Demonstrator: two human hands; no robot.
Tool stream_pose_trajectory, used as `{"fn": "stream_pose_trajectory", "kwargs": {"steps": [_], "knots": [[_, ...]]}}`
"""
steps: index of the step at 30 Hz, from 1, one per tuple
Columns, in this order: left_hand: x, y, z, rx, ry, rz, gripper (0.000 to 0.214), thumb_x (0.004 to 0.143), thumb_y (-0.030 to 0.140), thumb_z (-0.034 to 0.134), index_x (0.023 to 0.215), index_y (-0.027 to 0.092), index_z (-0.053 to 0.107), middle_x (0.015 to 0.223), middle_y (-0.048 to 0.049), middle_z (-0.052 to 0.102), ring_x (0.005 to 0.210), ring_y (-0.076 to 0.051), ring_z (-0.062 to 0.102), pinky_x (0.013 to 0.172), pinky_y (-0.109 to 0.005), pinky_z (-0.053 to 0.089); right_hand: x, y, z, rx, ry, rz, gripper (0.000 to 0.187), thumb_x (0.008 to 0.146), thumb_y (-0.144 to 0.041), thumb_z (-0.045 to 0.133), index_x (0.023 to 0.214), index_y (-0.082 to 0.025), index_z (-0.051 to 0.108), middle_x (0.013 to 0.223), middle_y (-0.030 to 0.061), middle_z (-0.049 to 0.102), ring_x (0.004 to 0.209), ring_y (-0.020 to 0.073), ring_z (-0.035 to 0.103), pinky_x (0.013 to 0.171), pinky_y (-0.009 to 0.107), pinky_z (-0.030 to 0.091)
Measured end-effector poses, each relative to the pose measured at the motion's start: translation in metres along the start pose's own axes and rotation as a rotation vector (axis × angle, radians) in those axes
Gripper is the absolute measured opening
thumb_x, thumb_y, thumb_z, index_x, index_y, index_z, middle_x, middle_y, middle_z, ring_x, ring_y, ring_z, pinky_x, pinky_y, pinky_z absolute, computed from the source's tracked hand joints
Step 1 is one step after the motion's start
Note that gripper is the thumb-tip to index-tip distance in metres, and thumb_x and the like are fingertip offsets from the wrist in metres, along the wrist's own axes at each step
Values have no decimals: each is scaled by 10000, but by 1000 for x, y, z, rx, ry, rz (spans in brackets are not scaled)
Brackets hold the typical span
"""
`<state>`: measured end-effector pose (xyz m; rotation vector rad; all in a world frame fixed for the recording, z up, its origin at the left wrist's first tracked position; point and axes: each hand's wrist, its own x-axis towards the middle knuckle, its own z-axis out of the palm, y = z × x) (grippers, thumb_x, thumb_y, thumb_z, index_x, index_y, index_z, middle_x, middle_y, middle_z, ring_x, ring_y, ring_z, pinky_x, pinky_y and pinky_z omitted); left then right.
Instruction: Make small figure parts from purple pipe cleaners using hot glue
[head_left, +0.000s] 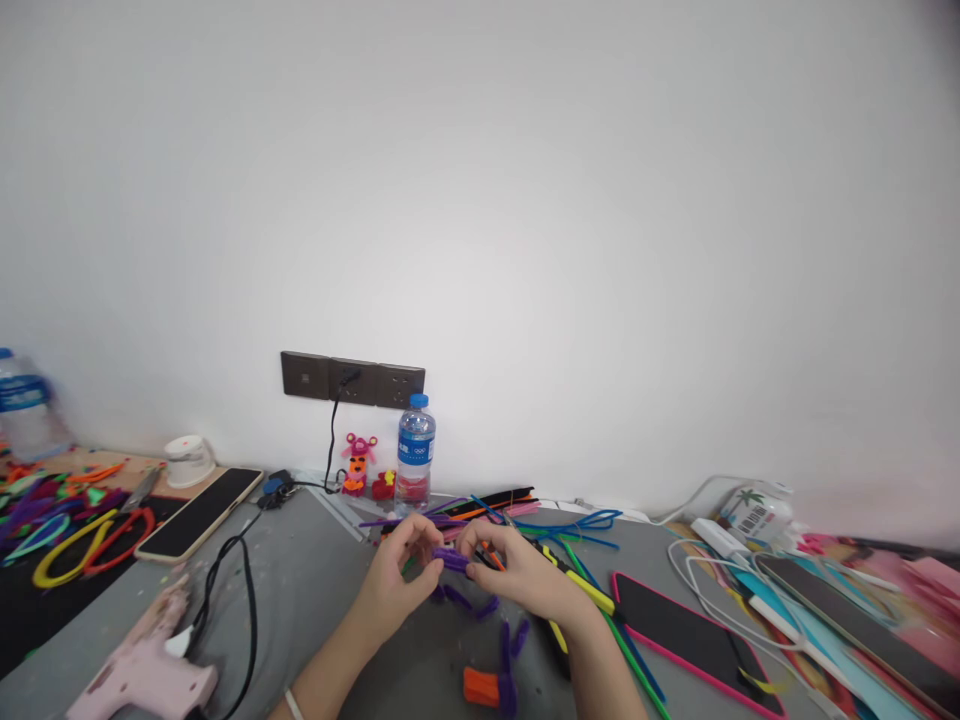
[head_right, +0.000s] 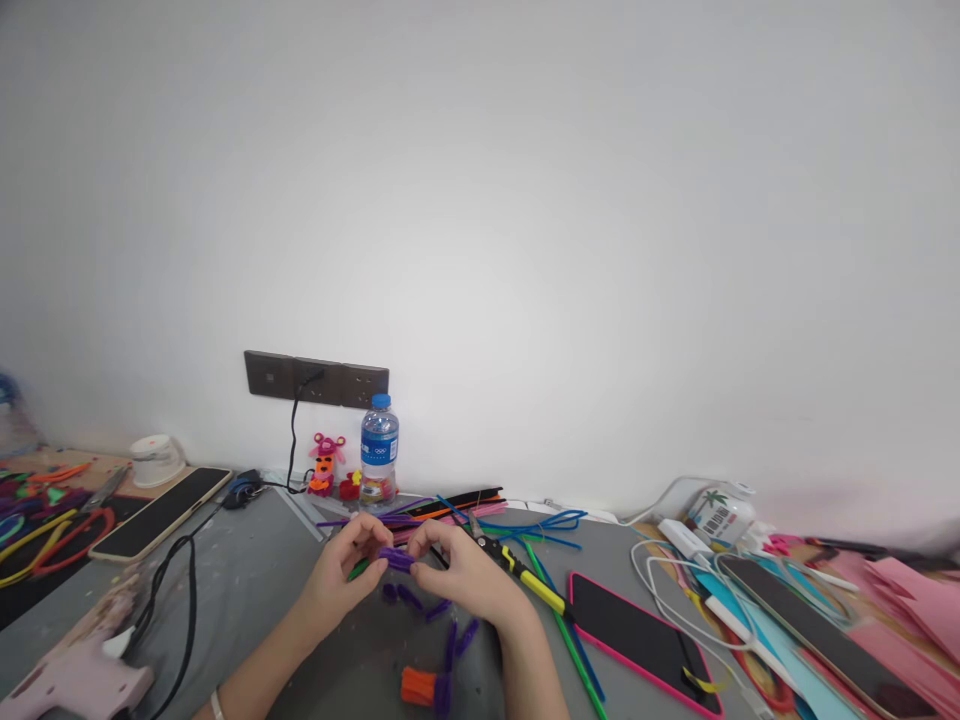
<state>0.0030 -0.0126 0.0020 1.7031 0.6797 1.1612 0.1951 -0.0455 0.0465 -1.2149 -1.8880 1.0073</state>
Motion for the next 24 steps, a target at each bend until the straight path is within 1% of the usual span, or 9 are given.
{"fn": "stream_pose_trajectory", "kwargs": {"steps": [5, 10, 13, 16, 18, 20, 22, 24], "knots": [[1, -1, 0, 32, 21, -5, 91, 784, 240, 602, 858, 194, 574, 785, -3, 568, 703, -153, 556, 658, -245, 459, 0, 7, -1, -9, 37, -3, 114, 721, -128, 538, 799, -193, 588, 852, 4, 603, 859, 197, 539, 803, 302, 409], [1, -7, -3, 82, -2, -22, 154, 834, 329, 606, 892, 191, 640, 782, -22, 634, 694, -165, 577, 650, -251, 461, -1, 9, -4, -11, 51, -2, 122, 731, -126, 530, 816, -188, 590, 878, 15, 618, 874, 204, 551, 807, 308, 411], [3, -8, -4, 72, -16, 21, 187, 867, 347, 572, 876, 187, 669, 845, -57, 668, 780, -193, 610, 700, -272, 481, -2, 8, -5, -1, 47, 0, 120, 739, -130, 526, 823, -186, 591, 890, 21, 621, 890, 206, 554, 821, 310, 406], [5, -7, -4, 56, 10, 69, 247, 892, 359, 536, 795, 179, 673, 883, -82, 673, 874, -221, 621, 758, -295, 487, -3, 7, -6, 5, 47, 10, 111, 740, -135, 531, 823, -184, 585, 878, 19, 609, 876, 199, 544, 805, 300, 402], [5, -6, -6, 54, 74, 55, 273, 884, 389, 548, 754, 176, 659, 869, -76, 666, 861, -218, 618, 754, -290, 481, -4, 8, -7, 3, 50, 19, 100, 742, -143, 542, 825, -185, 579, 870, 14, 597, 858, 191, 534, 786, 290, 397], [5, -7, -8, 45, 187, 13, 308, 884, 439, 536, 773, 179, 657, 844, -58, 654, 805, -198, 605, 717, -273, 472, -4, 7, -8, -2, 51, 32, 80, 752, -156, 550, 821, -187, 573, 839, 5, 582, 809, 177, 521, 747, 276, 390], [5, -10, -11, 27, 306, -26, 376, 900, 497, 478, 813, 183, 667, 800, -39, 636, 732, -178, 575, 659, -258, 453, -4, 7, -9, 6, 54, 42, 52, 771, -178, 550, 818, -189, 569, 795, -7, 561, 748, 161, 498, 696, 262, 379], [4, -14, -14, 11, 394, -49, 438, 913, 535, 421, 820, 185, 668, 740, -24, 606, 663, -164, 534, 599, -251, 426, -4, 6, -10, 34, 55, 51, 38, 791, -201, 543, 821, -190, 564, 768, -13, 539, 709, 151, 472, 654, 250, 368]]}}
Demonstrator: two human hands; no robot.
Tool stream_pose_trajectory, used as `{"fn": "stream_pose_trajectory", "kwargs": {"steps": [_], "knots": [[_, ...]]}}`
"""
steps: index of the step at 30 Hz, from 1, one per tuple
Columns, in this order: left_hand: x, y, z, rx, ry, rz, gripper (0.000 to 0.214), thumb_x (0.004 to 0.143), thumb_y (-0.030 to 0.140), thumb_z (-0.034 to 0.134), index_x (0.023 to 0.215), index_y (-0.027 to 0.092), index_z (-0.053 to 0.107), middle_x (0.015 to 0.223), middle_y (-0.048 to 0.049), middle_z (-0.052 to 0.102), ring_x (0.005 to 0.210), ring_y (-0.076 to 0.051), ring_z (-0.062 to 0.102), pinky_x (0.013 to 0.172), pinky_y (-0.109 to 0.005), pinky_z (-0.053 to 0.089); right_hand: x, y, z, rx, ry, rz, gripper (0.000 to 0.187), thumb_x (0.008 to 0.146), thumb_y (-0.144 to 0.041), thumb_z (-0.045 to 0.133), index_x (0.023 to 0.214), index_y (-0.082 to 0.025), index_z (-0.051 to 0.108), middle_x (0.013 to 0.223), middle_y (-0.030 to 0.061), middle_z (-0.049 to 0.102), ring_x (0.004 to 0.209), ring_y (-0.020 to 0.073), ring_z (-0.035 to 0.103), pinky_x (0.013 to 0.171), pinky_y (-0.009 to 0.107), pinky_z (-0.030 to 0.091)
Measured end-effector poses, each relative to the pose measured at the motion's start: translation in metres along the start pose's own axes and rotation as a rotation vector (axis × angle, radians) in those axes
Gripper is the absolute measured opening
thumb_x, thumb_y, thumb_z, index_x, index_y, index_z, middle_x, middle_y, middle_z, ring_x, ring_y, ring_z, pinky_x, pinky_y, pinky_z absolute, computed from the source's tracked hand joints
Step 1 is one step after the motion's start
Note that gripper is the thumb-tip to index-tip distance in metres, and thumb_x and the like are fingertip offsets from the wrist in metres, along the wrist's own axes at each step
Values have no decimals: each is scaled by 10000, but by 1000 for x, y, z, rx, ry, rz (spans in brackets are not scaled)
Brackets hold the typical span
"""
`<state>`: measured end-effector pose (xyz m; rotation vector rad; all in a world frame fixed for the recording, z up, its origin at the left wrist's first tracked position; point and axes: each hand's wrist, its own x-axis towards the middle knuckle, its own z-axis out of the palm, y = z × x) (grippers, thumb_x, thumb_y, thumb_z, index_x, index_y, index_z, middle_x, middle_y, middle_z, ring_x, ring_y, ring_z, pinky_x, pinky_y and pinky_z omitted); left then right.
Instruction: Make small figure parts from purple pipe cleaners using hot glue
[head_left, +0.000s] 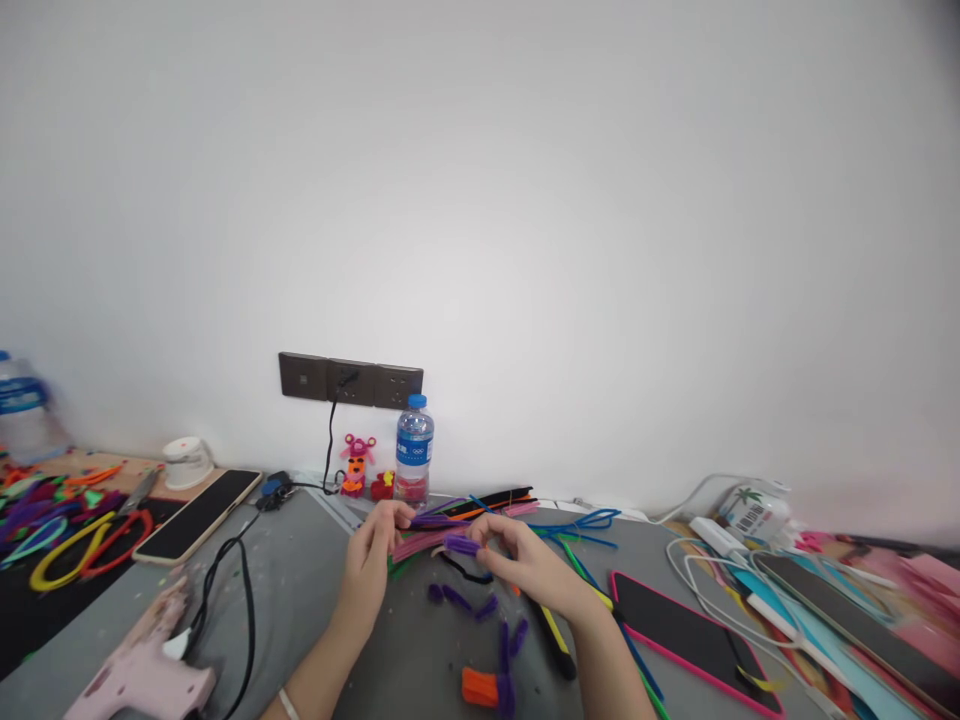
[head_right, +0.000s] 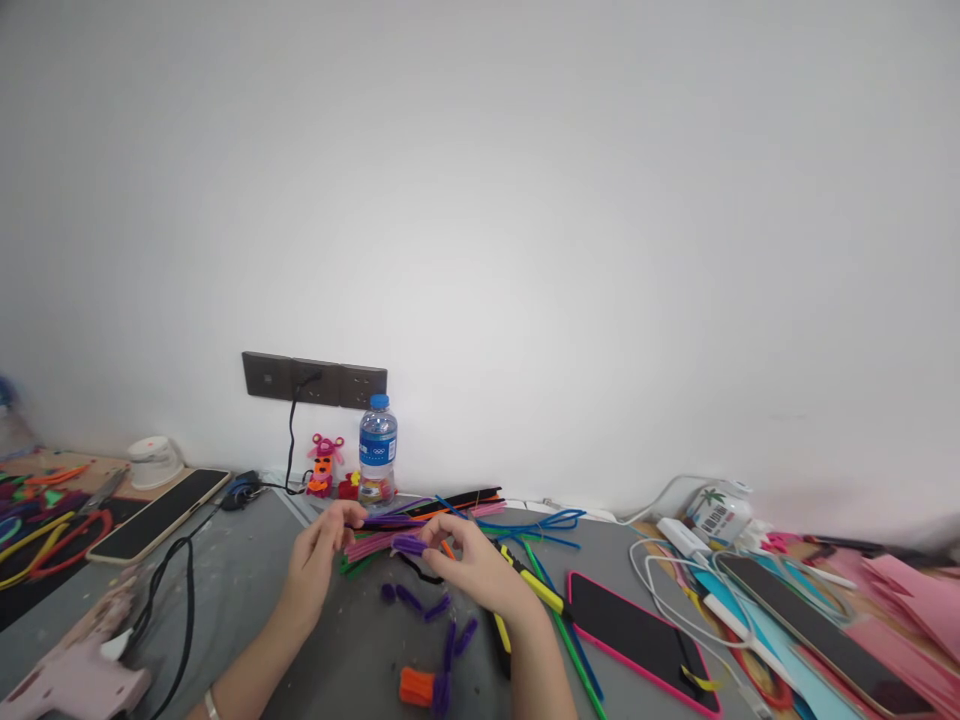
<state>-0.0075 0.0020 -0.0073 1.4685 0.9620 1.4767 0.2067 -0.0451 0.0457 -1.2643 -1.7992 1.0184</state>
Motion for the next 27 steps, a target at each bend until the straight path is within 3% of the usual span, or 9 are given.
{"fn": "stream_pose_trajectory", "kwargs": {"steps": [4, 7, 10, 13, 15, 20, 27], "knots": [[4, -6, -3, -28, 122, -38, 383, 896, 539, 455, 885, 194, 622, 798, -27, 607, 657, -157, 538, 602, -251, 439, 1, 0, 1, 78, -22, 21, 42, 807, -218, 539, 828, -187, 557, 745, -19, 501, 670, 137, 439, 611, 237, 346], [5, -3, 0, -49, 144, 7, 310, 836, 502, 577, 954, 216, 569, 1042, -62, 636, 871, -199, 612, 758, -289, 485, 3, 4, 3, 129, -54, 36, 38, 806, -215, 543, 825, -184, 553, 724, -27, 483, 651, 129, 426, 608, 235, 334], [2, 4, 3, 2, -24, 32, 252, 871, 451, 541, 940, 213, 586, 984, -61, 667, 964, -228, 620, 843, -316, 476, 5, 8, 4, 185, -68, 33, 30, 802, -211, 547, 812, -183, 548, 733, -23, 476, 673, 134, 434, 623, 238, 337], [-5, 9, 6, 104, -234, 45, 274, 931, 408, 428, 888, 203, 606, 823, -43, 666, 837, -217, 639, 763, -301, 484, 6, 10, 4, 189, -75, 36, 29, 808, -211, 535, 805, -183, 543, 739, -18, 483, 689, 140, 440, 635, 244, 339], [-8, 10, 7, 192, -307, 90, 240, 924, 375, 445, 913, 200, 609, 823, -42, 659, 810, -211, 633, 737, -295, 477, 6, 9, 5, 137, -70, 31, 27, 806, -204, 534, 810, -183, 552, 759, -12, 504, 707, 146, 449, 645, 248, 339], [-8, 8, 11, 365, -347, 157, 119, 847, 294, 562, 823, 192, 620, 785, -35, 624, 774, -209, 604, 705, -295, 467, 5, 6, 6, 12, -39, -28, 32, 790, -185, 567, 822, -185, 570, 802, -7, 546, 778, 164, 486, 703, 263, 351], [-7, 9, 10, 218, -368, 188, 138, 848, 257, 566, 962, 198, 617, 939, -53, 648, 907, -206, 622, 818, -302, 481, 2, 2, 6, -2, -19, -67, 81, 772, -132, 546, 826, -193, 552, 831, -5, 554, 832, 176, 523, 773, 277, 378]]}}
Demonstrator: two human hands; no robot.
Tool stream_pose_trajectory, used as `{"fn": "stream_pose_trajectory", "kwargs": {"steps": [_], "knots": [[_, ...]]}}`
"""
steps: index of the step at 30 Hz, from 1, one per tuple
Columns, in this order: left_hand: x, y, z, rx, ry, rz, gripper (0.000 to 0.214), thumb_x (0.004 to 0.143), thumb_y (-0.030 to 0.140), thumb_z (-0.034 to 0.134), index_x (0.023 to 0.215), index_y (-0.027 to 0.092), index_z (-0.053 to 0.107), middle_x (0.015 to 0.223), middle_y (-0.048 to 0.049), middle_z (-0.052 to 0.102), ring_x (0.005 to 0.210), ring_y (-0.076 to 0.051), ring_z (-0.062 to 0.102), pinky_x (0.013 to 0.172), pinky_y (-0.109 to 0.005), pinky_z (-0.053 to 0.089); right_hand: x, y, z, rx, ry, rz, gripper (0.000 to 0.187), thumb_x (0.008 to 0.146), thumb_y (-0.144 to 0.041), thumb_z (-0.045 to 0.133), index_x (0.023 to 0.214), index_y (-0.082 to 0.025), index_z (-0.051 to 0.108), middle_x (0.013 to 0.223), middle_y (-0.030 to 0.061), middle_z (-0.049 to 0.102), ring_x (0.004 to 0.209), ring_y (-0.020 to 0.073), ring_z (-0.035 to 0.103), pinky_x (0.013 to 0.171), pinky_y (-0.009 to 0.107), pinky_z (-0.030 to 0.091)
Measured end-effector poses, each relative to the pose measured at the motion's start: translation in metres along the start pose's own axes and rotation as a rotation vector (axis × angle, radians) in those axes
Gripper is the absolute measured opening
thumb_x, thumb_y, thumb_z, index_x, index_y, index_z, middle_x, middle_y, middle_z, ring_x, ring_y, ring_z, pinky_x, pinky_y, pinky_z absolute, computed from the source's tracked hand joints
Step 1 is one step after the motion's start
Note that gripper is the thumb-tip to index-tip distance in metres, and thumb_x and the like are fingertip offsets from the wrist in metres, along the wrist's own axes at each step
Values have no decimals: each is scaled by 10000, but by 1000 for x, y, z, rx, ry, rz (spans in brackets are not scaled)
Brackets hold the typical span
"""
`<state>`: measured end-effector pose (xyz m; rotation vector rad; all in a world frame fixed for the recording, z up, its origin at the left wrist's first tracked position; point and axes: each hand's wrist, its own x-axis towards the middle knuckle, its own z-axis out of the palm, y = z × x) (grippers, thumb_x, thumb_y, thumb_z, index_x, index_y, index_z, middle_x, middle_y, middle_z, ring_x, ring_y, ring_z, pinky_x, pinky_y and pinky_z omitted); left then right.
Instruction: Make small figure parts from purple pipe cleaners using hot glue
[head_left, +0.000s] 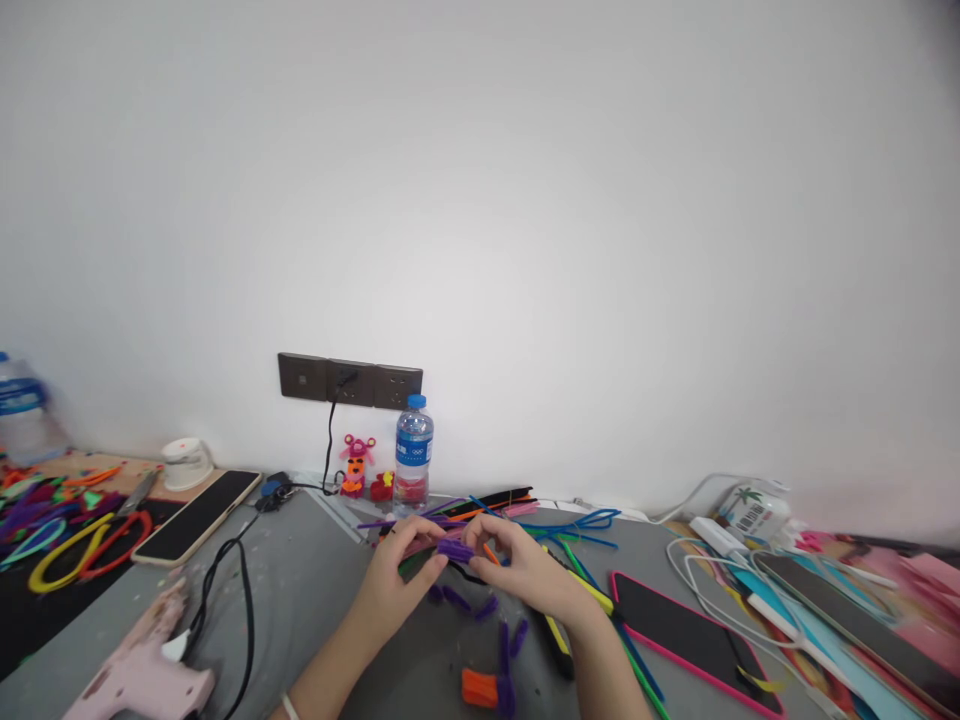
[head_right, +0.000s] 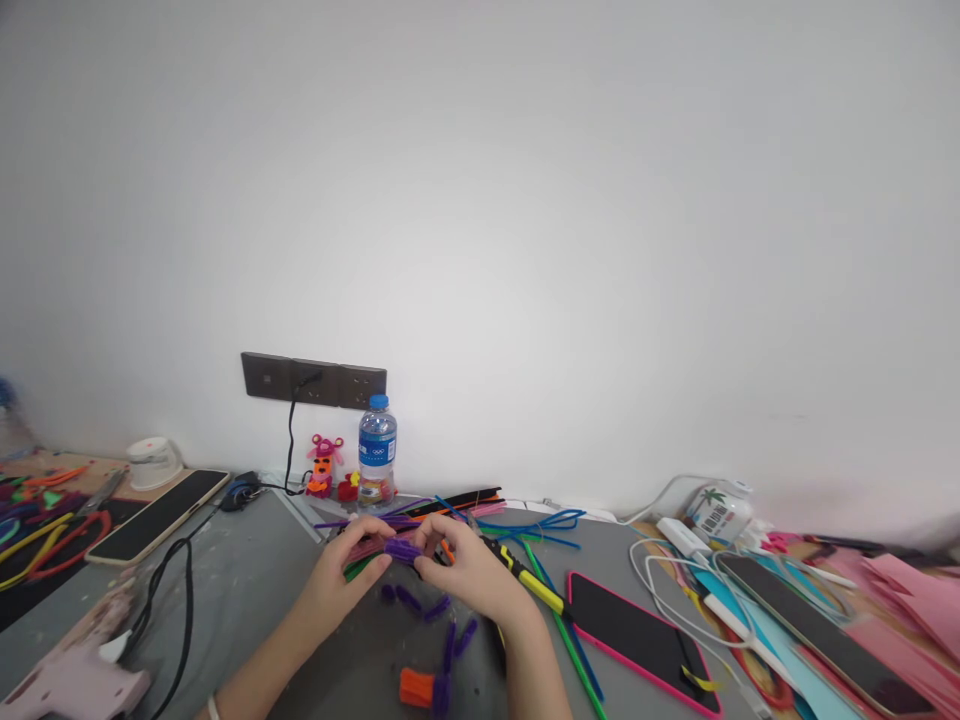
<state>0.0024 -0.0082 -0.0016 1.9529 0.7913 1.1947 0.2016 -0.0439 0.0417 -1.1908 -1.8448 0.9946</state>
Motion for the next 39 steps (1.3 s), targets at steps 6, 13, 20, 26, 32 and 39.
{"fn": "stream_pose_trajectory", "kwargs": {"steps": [6, 13, 20, 26, 32, 39], "knots": [[1, -3, -3, 0, -1, -16, 120, 810, 253, 637, 917, 200, 653, 895, -39, 667, 867, -203, 631, 786, -289, 486, 0, 0, 1, -24, 27, -35, 133, 750, -101, 550, 841, -197, 556, 864, 0, 578, 869, 183, 534, 791, 278, 386], [1, 0, -3, 12, 38, 32, 100, 765, 193, 675, 864, 196, 666, 851, -31, 668, 828, -194, 632, 757, -275, 495, 0, -5, -1, -9, 44, -66, 146, 752, -87, 559, 852, -193, 570, 880, 10, 589, 879, 186, 540, 800, 285, 399], [2, -2, -3, 20, 61, 46, 90, 747, 164, 688, 832, 194, 677, 839, -35, 681, 814, -195, 639, 751, -279, 496, 0, -10, -2, -22, 98, -109, 106, 774, -115, 579, 848, -190, 582, 884, 20, 586, 861, 184, 555, 791, 288, 416], [2, -2, -3, 59, 69, 64, 66, 744, 164, 689, 796, 198, 667, 811, -28, 681, 785, -193, 628, 726, -278, 490, 2, -11, -2, -24, 97, -125, 107, 785, -122, 574, 870, -186, 585, 902, 30, 593, 876, 189, 562, 800, 297, 424], [1, -3, -3, 98, 49, 124, 65, 786, 180, 670, 844, 208, 663, 840, -37, 689, 829, -204, 626, 771, -304, 480, 1, -9, -3, -30, 98, -117, 95, 778, -139, 587, 858, -191, 587, 909, 33, 606, 883, 193, 565, 809, 295, 426], [0, -2, -3, 80, -20, 184, 65, 835, 180, 632, 890, 204, 657, 857, -51, 677, 830, -194, 617, 755, -294, 478, 0, -16, -5, -40, 95, -89, 84, 771, -152, 590, 845, -189, 607, 910, 40, 616, 874, 200, 566, 797, 300, 422]]}}
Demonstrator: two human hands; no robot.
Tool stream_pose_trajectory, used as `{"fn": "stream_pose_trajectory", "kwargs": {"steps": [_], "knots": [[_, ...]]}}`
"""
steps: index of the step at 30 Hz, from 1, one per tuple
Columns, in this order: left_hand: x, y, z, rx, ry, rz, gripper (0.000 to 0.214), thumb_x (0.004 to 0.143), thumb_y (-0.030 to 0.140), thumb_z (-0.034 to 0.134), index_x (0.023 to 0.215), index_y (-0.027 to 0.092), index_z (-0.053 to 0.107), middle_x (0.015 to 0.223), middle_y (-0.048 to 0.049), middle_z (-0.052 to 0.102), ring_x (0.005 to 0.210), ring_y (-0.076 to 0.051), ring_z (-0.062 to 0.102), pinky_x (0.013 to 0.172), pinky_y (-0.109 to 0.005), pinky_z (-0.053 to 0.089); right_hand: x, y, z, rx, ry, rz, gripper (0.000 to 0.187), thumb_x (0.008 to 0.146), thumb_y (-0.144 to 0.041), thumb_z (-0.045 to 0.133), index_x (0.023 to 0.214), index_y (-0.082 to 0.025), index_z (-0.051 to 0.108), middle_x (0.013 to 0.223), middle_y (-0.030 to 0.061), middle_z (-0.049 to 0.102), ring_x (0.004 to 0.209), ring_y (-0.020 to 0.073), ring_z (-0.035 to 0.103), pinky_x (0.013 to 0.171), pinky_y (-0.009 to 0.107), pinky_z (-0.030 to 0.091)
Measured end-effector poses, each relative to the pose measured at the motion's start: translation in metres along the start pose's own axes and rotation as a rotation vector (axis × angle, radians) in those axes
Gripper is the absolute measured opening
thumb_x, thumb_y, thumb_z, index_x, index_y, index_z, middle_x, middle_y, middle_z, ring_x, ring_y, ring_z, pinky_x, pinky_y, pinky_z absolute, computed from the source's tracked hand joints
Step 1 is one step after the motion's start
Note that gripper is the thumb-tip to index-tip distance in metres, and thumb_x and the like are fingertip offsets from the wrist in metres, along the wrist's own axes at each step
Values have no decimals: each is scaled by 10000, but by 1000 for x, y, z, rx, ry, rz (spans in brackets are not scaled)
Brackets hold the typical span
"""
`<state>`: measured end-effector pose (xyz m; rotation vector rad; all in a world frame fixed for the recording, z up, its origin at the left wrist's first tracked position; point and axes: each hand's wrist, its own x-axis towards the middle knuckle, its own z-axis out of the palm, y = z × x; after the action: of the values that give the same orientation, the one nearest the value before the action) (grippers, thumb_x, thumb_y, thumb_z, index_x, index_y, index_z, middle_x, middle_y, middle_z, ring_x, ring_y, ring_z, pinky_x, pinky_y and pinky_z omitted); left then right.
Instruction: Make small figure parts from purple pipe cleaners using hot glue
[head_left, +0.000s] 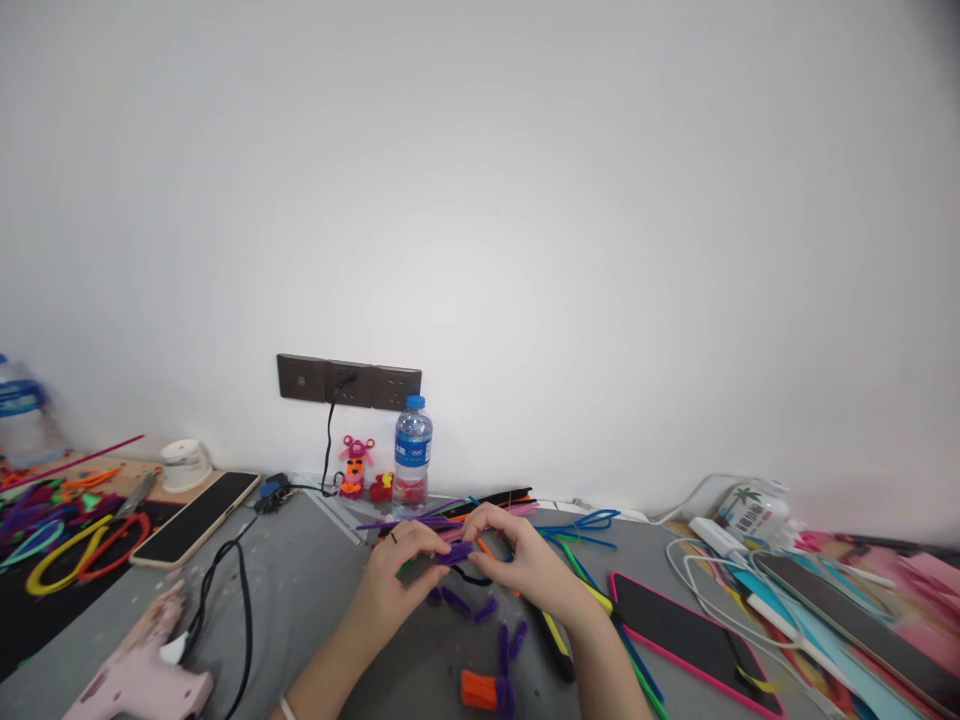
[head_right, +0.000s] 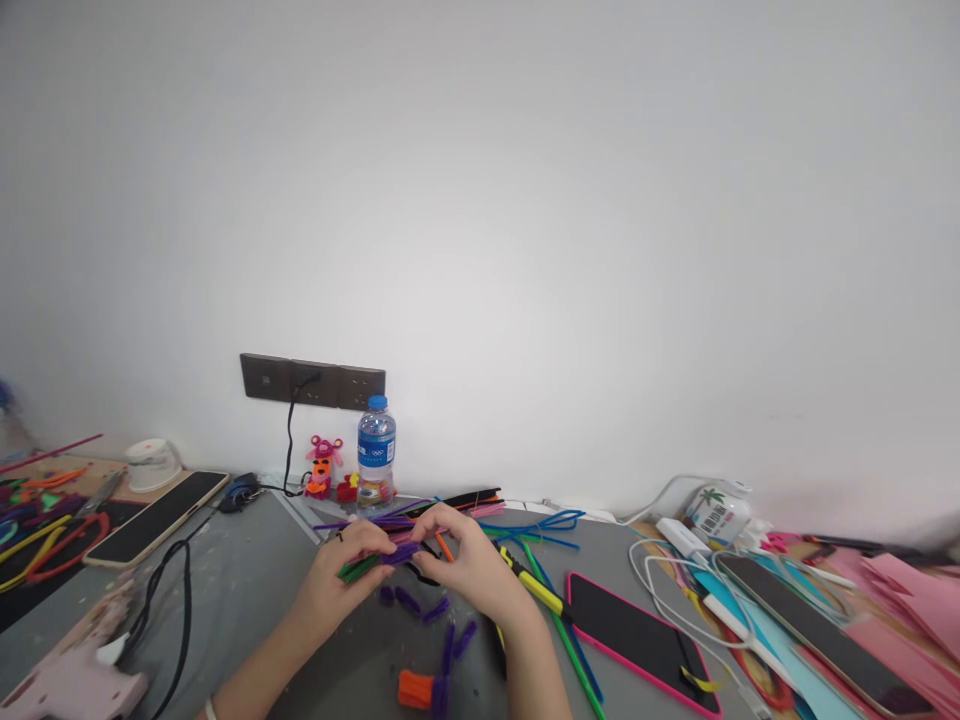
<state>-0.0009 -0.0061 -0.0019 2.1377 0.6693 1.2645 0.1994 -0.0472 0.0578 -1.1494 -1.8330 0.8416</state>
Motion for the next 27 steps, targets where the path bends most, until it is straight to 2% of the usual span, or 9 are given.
{"fn": "stream_pose_trajectory", "kwargs": {"steps": [10, 15, 20, 24, 27], "knots": [[0, 8, -1, -5, -16, -10, 99, 823, 134, 597, 875, 197, 652, 845, -48, 659, 817, -188, 600, 732, -281, 465, 0, 7, 2, 46, -12, 9, 94, 768, -132, 598, 843, -179, 627, 885, 30, 637, 863, 194, 579, 790, 293, 432], [0, 8, 1, -58, -15, -114, 73, 827, 201, 602, 861, 198, 667, 839, -44, 659, 757, -181, 583, 676, -268, 446, -1, 6, 1, 43, -20, 42, 91, 763, -139, 597, 833, -177, 644, 882, 39, 667, 870, 209, 594, 802, 307, 438], [0, 10, 3, -161, -19, -205, 146, 863, 297, 564, 894, 188, 656, 863, -49, 649, 741, -173, 565, 682, -263, 446, 0, 3, 1, 90, -15, 64, 57, 780, -183, 602, 824, -175, 638, 895, 47, 676, 886, 217, 597, 800, 315, 438], [0, 13, 4, -207, -14, -257, 178, 862, 325, 543, 898, 182, 644, 832, -40, 637, 701, -166, 539, 664, -259, 441, 1, 3, 2, 123, -7, 97, 88, 796, -254, 623, 813, -169, 636, 893, 56, 673, 852, 209, 587, 751, 299, 441], [0, 13, 5, -232, -41, -307, 174, 848, 317, 549, 897, 177, 639, 814, -33, 620, 698, -161, 522, 667, -258, 431, 1, 7, 3, 142, -20, 160, 108, 785, -271, 633, 797, -164, 641, 823, 36, 658, 731, 169, 558, 655, 264, 421]]}}
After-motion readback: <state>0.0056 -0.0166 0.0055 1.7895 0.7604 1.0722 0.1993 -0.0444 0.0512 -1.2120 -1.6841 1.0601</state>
